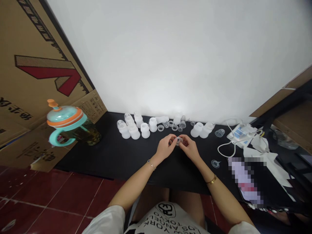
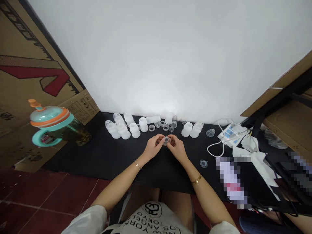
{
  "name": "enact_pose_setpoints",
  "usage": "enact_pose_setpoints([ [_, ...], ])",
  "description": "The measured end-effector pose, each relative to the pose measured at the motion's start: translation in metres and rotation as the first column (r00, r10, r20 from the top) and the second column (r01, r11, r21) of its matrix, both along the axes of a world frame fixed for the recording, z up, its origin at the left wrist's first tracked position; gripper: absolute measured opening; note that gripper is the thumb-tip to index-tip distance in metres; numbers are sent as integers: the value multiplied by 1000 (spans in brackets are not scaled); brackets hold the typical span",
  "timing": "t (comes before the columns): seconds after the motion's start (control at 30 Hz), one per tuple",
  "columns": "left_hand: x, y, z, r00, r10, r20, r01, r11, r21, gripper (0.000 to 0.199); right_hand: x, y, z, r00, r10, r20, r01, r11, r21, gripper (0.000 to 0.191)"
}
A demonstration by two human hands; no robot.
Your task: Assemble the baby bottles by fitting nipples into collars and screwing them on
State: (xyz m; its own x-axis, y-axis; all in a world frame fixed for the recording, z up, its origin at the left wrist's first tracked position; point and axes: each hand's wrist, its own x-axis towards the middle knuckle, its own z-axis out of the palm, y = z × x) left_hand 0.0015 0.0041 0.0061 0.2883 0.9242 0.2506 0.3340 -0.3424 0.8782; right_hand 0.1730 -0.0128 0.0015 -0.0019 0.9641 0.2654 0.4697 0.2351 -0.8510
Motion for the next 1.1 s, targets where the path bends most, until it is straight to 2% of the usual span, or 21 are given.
enact_pose_setpoints([
  [0.83,0,1,1,999,-16,38,16,1000,10,27,1,3,-4,1000,-19,-12,19,1000,-9,26],
  [1.1,1,-3,2,994,-108,-34,111,989,96,27,6,4,-8,999,-42,-2,42,999,-6,24],
])
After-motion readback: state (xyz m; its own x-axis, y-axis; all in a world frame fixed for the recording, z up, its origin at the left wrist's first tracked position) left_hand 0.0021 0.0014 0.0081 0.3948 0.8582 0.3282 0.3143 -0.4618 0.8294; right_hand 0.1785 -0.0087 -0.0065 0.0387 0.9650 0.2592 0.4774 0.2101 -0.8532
